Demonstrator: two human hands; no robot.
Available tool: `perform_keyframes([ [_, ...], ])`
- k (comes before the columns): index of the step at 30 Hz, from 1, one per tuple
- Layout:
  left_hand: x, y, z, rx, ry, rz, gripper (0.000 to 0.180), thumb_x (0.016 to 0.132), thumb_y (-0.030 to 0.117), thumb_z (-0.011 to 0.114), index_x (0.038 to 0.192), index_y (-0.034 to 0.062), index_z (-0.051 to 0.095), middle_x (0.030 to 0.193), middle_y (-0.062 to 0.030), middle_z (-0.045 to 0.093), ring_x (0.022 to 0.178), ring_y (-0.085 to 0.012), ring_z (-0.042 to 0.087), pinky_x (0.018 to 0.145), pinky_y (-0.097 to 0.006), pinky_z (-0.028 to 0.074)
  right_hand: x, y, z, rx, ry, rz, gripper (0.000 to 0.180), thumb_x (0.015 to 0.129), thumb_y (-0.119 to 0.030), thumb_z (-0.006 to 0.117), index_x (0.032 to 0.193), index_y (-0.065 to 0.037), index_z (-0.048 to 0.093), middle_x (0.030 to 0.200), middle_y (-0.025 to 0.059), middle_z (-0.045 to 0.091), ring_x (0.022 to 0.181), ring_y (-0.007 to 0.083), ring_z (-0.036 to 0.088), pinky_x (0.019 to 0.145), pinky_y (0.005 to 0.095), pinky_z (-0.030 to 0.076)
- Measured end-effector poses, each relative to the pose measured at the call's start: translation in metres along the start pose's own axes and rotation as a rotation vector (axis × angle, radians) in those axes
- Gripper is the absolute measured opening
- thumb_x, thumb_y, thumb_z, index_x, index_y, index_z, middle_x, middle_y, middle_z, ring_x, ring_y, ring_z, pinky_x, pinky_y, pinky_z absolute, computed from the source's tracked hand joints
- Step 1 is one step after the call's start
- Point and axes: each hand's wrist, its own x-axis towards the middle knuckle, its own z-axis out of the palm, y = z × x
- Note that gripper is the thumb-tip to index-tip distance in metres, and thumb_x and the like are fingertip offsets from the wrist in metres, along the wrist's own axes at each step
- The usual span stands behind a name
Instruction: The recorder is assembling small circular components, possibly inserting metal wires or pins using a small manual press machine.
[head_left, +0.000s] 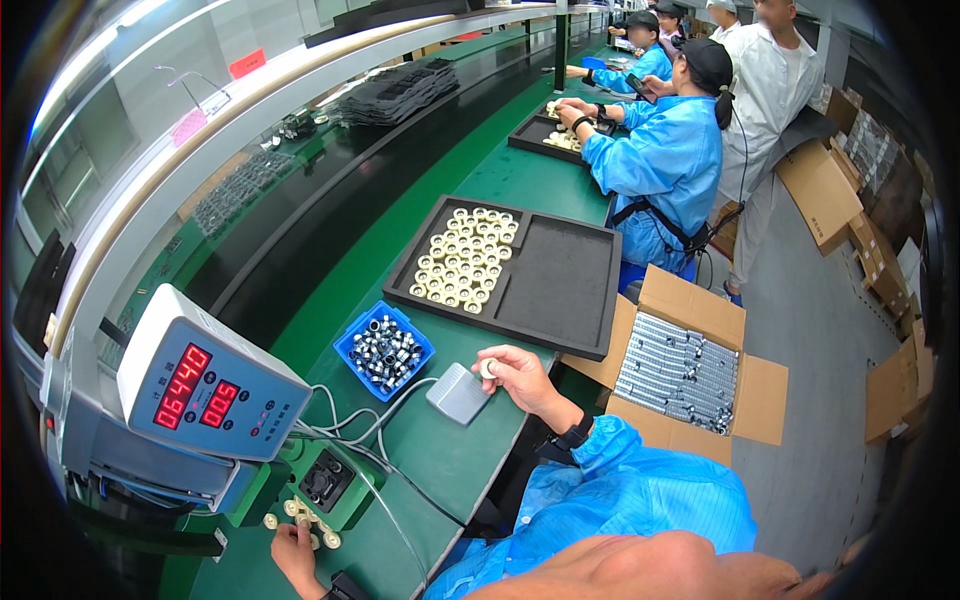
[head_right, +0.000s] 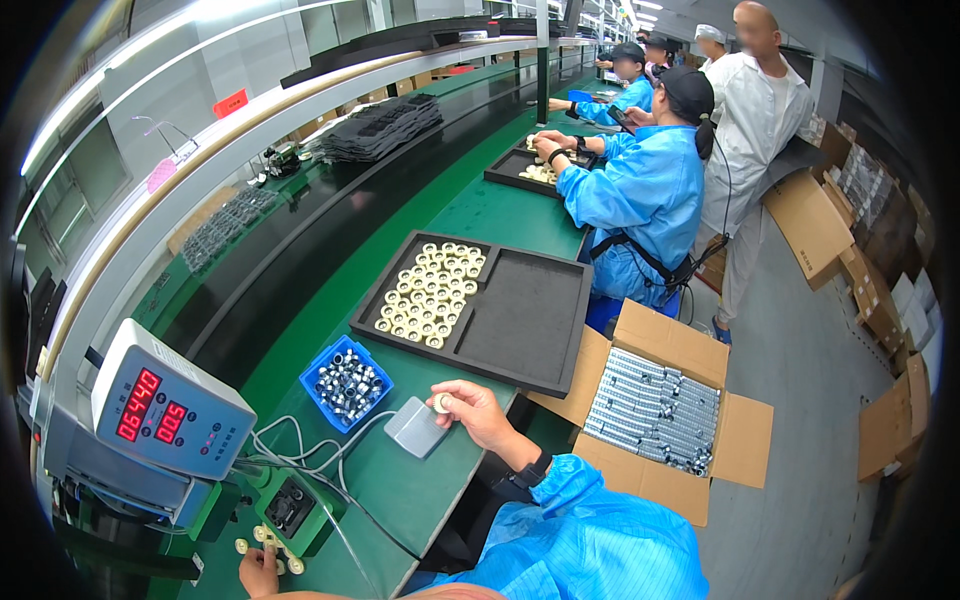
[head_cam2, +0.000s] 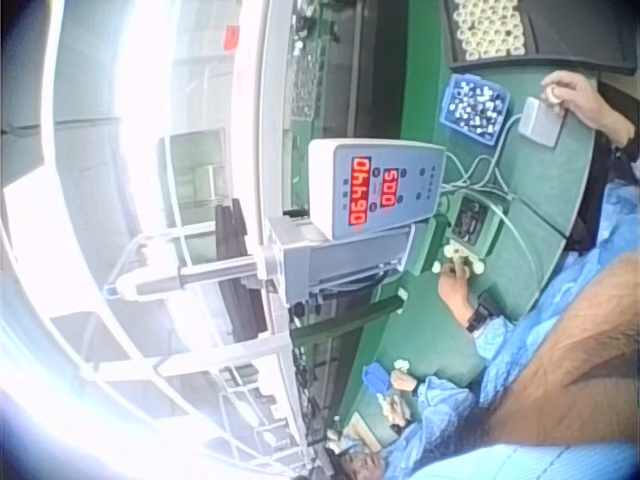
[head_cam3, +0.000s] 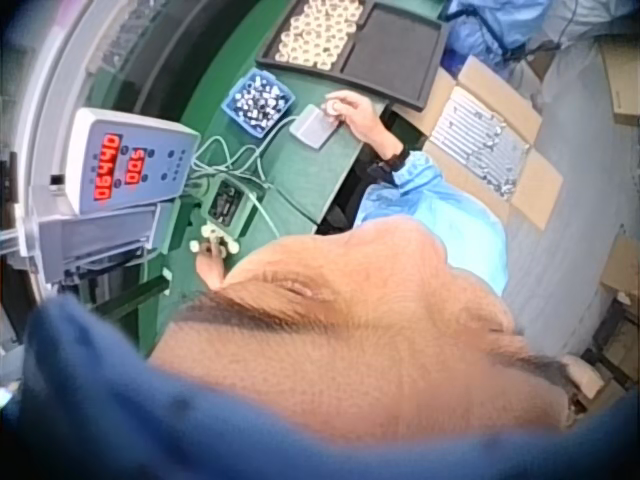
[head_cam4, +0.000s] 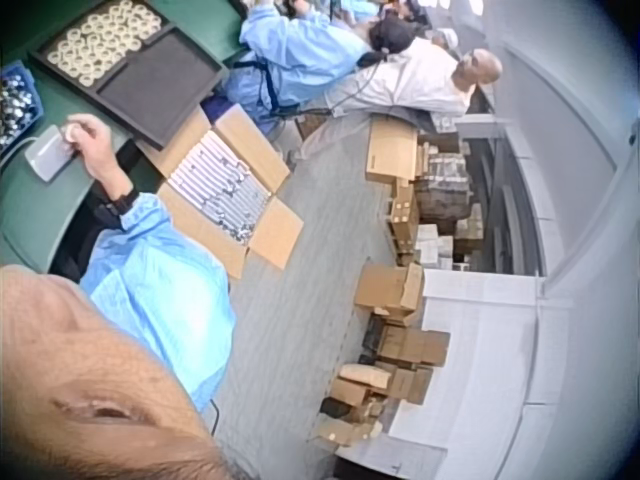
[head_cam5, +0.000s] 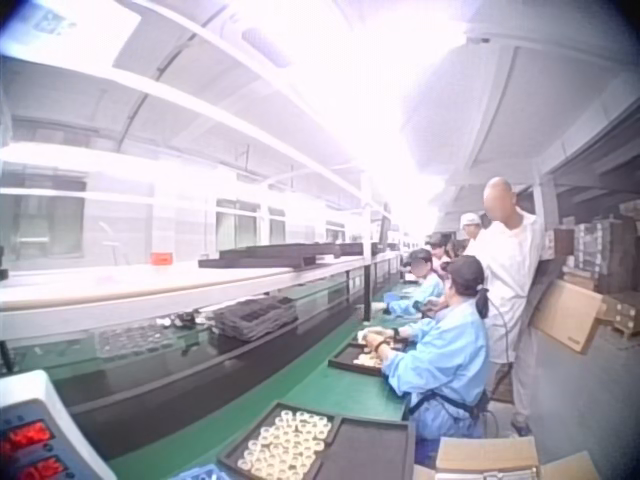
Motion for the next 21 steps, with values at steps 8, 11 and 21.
perform_keyframes([
  [8, -0.0006, -0.0032, 0.0010, 0.005, 0.005, 0.003, 0.029, 0.078, 0.024, 0.069, 0.069, -0.0001, 0.057, 0.058, -0.0135, 0.057, 0.054, -0.0290, 0.055, 0.053, -0.040, 0.042, 0.0018, 0.0070, -0.0046, 0.017, -0.010, -0.007, 0.021, 0.096, -0.012, 0.050, 0.110, -0.002, 0.060, 0.098, 0.0107, 0.065, 0.070, 0.0120, 0.060, 0.066, 0.0265, 0.052],
  [11, 0.0009, -0.0022, 0.0014, 0.015, 0.006, 0.018, 0.029, 0.078, 0.025, 0.069, 0.069, 0.0000, 0.057, 0.058, -0.0135, 0.057, 0.054, -0.0289, 0.055, 0.053, -0.040, 0.042, 0.0000, 0.0065, -0.0066, 0.000, -0.009, -0.016, 0.020, 0.096, -0.012, 0.050, 0.109, -0.002, 0.061, 0.097, 0.0106, 0.066, 0.069, 0.0120, 0.060, 0.065, 0.0265, 0.052],
  [21, 0.0003, -0.0018, 0.0010, 0.002, -0.003, 0.010, 0.030, 0.079, 0.025, 0.069, 0.069, -0.0001, 0.057, 0.058, -0.0133, 0.057, 0.053, -0.0284, 0.055, 0.053, -0.039, 0.042, 0.0008, 0.0059, -0.0041, 0.009, 0.003, -0.011, 0.019, 0.093, -0.007, 0.052, 0.108, -0.001, 0.061, 0.097, 0.0123, 0.066, 0.070, 0.0128, 0.061, 0.067, 0.0270, 0.053],
])
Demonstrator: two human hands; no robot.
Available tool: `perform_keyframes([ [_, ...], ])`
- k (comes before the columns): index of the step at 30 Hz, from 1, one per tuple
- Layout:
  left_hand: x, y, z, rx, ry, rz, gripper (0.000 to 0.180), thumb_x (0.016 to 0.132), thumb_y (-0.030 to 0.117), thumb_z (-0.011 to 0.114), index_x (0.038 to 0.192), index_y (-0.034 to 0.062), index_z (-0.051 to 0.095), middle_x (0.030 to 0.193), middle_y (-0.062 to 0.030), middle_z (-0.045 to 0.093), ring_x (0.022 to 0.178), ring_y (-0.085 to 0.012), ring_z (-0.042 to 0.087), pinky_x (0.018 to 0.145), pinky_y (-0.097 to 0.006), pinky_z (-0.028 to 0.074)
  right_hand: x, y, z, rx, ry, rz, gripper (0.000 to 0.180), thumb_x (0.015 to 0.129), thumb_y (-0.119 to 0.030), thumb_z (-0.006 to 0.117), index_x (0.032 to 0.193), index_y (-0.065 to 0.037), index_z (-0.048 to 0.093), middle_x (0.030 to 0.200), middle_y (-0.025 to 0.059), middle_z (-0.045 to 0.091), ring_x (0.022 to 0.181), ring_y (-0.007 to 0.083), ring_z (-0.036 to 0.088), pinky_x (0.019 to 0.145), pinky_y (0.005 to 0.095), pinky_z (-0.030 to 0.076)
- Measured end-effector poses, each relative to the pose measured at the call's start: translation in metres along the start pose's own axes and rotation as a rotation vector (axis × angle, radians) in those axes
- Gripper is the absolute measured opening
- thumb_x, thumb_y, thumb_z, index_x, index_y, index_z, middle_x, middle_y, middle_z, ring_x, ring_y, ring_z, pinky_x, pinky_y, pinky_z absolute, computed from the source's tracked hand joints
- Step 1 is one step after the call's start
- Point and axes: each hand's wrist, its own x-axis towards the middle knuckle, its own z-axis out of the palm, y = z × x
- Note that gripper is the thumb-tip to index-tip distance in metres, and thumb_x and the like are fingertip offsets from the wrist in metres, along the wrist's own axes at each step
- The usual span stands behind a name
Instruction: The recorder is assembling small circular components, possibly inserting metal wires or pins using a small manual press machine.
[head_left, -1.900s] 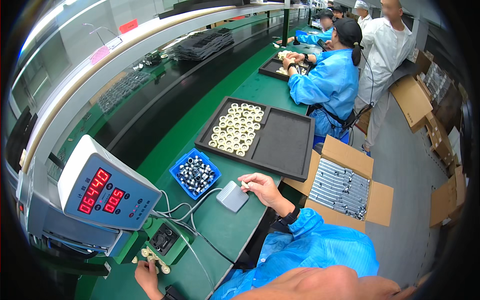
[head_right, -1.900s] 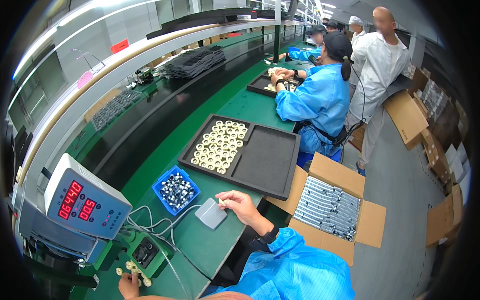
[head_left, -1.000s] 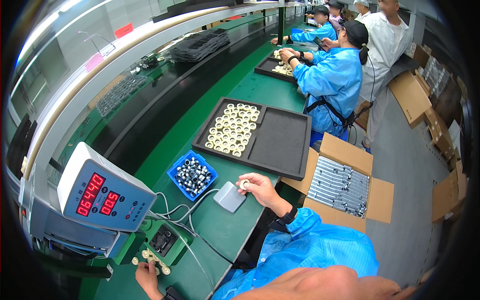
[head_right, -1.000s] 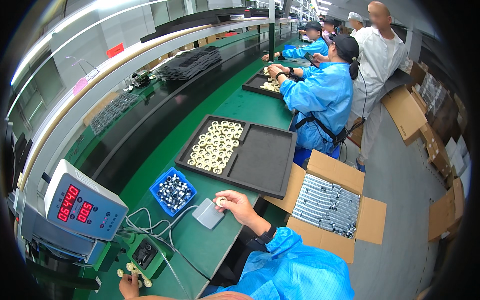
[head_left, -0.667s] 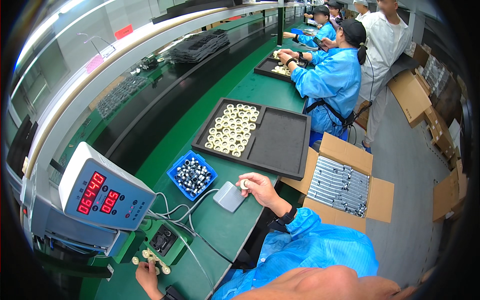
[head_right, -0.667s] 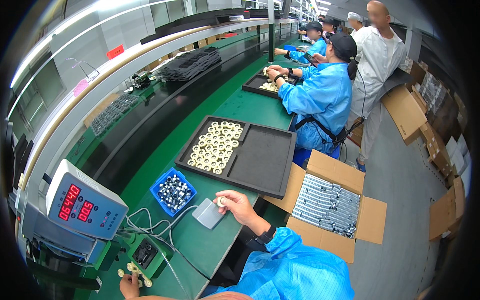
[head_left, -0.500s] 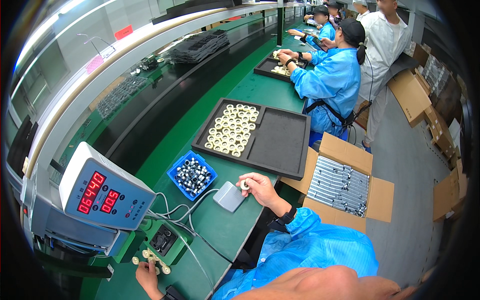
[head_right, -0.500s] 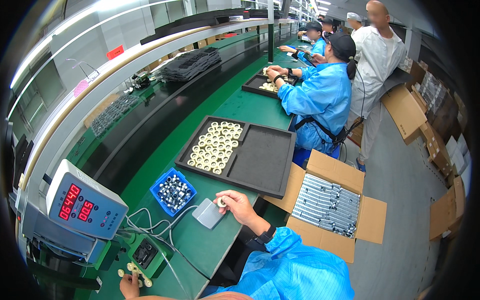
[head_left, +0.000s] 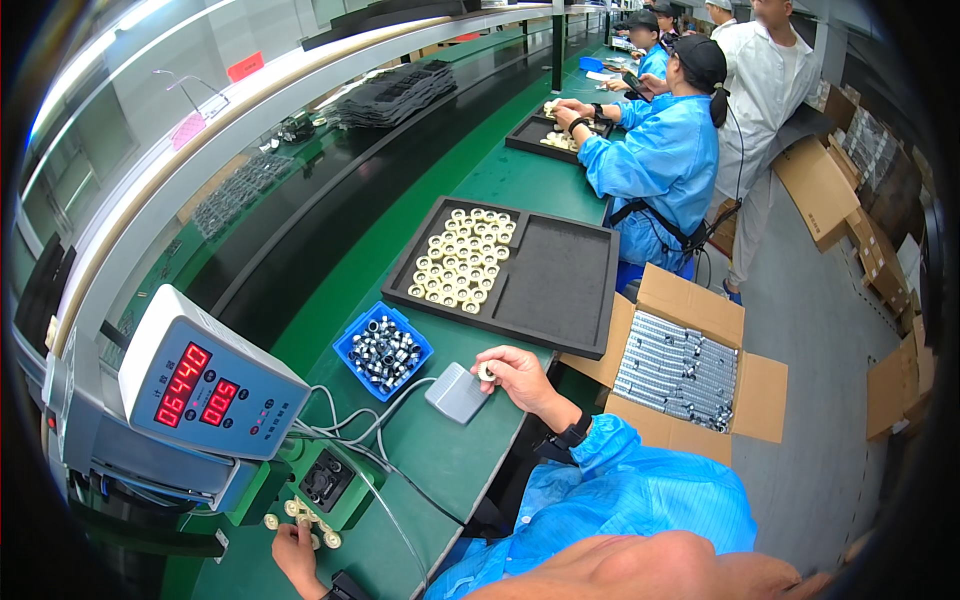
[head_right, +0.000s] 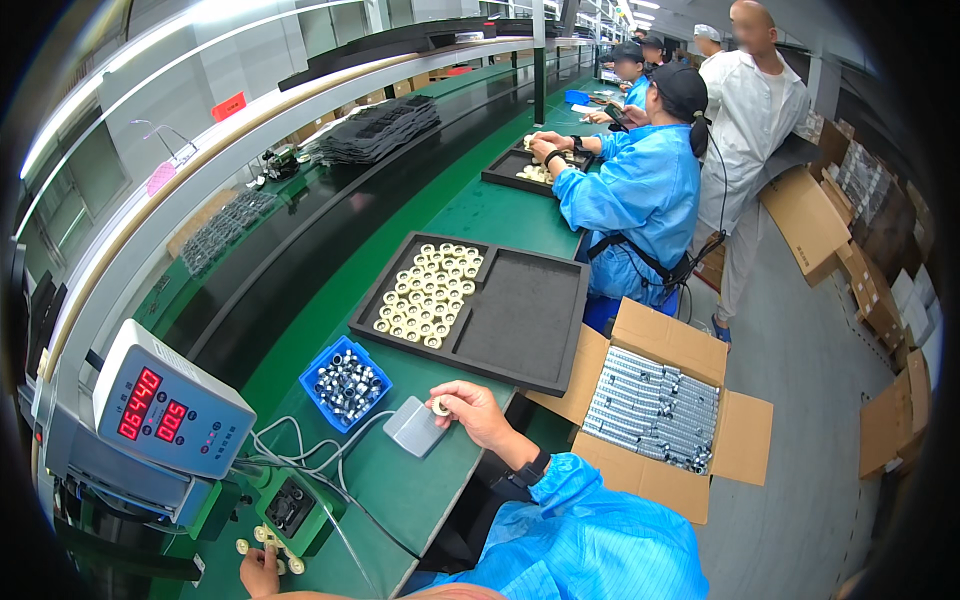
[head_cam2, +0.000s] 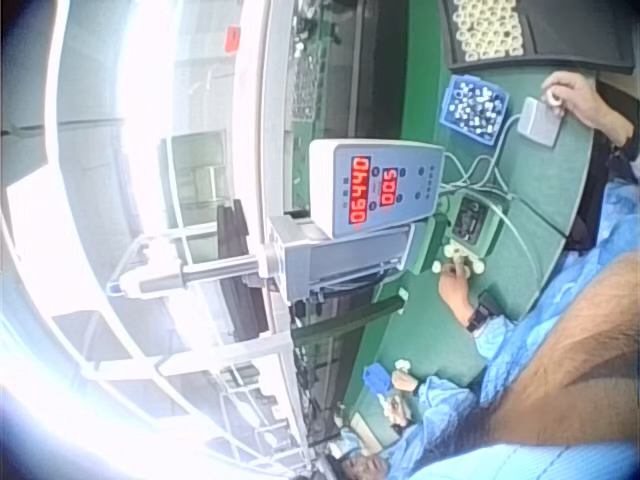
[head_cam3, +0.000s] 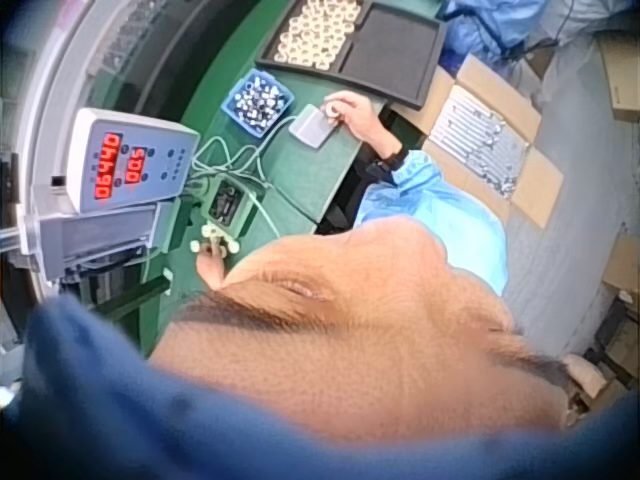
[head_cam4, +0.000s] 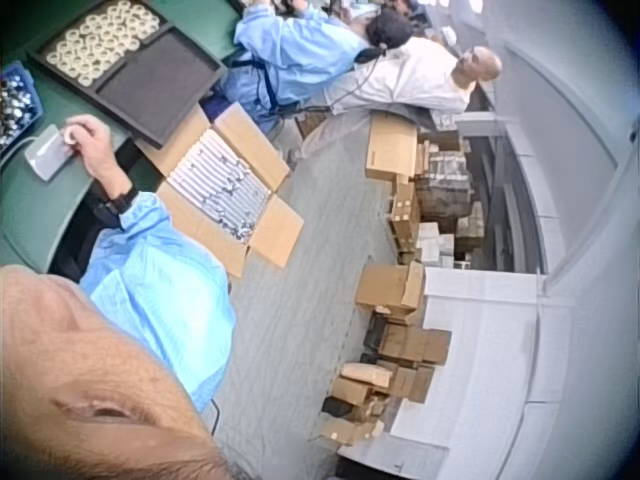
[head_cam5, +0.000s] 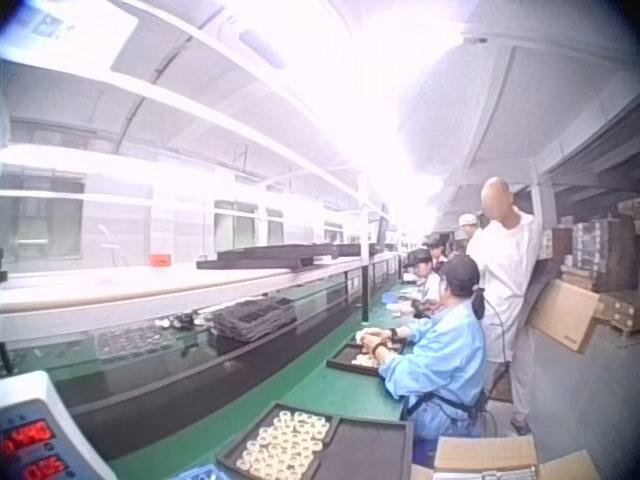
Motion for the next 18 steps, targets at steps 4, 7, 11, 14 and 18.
perform_keyframes([
  [4, 0.0005, -0.0038, 0.0028, -0.009, 0.012, -0.009, 0.029, 0.079, 0.025, 0.069, 0.069, 0.0002, 0.056, 0.058, -0.0132, 0.057, 0.053, -0.0280, 0.055, 0.053, -0.039, 0.043, -0.0005, -0.0013, 0.0012, -0.005, 0.016, 0.014, 0.019, 0.092, -0.006, 0.054, 0.109, 0.000, 0.061, 0.097, 0.0122, 0.066, 0.070, 0.0130, 0.061, 0.067, 0.0271, 0.053],
  [7, -0.0003, -0.0011, 0.0010, -0.019, 0.008, -0.009, 0.030, 0.079, 0.025, 0.069, 0.069, 0.0003, 0.056, 0.058, -0.0132, 0.057, 0.054, -0.0280, 0.055, 0.054, -0.039, 0.043, -0.0003, -0.0013, 0.0009, -0.001, 0.007, 0.005, 0.020, 0.091, -0.005, 0.055, 0.109, 0.000, 0.060, 0.097, 0.0123, 0.066, 0.073, 0.0138, 0.062, 0.067, 0.0269, 0.053],
  [11, 0.0001, -0.0016, 0.0017, -0.014, 0.012, -0.003, 0.030, 0.079, 0.025, 0.069, 0.069, 0.0002, 0.056, 0.059, -0.0132, 0.058, 0.054, -0.0284, 0.056, 0.054, -0.039, 0.043, -0.0002, -0.0017, 0.0008, -0.017, 0.011, 0.009, 0.023, 0.090, -0.005, 0.056, 0.112, 0.000, 0.059, 0.099, 0.0135, 0.066, 0.079, 0.0167, 0.065, 0.070, 0.0277, 0.052],
  [14, -0.0003, -0.0017, 0.0019, 0.000, 0.018, -0.001, 0.030, 0.079, 0.025, 0.069, 0.069, 0.0001, 0.056, 0.059, -0.0136, 0.058, 0.054, -0.0293, 0.056, 0.054, -0.040, 0.043, -0.0005, -0.0022, 0.0017, -0.024, 0.005, 0.004, 0.025, 0.089, -0.004, 0.056, 0.114, 0.000, 0.058, 0.102, 0.0145, 0.066, 0.084, 0.0185, 0.065, 0.072, 0.0285, 0.052],
  [18, -0.0009, 0.0010, 0.0002, 0.005, 0.015, -0.004, 0.030, 0.078, 0.026, 0.069, 0.070, -0.0001, 0.057, 0.060, -0.0142, 0.058, 0.055, -0.0306, 0.057, 0.055, -0.040, 0.043, -0.0001, -0.0018, 0.0007, -0.018, -0.023, -0.009, 0.028, 0.089, -0.003, 0.056, 0.117, 0.000, 0.057, 0.105, 0.0163, 0.065, 0.089, 0.0206, 0.065, 0.076, 0.0297, 0.052],
])
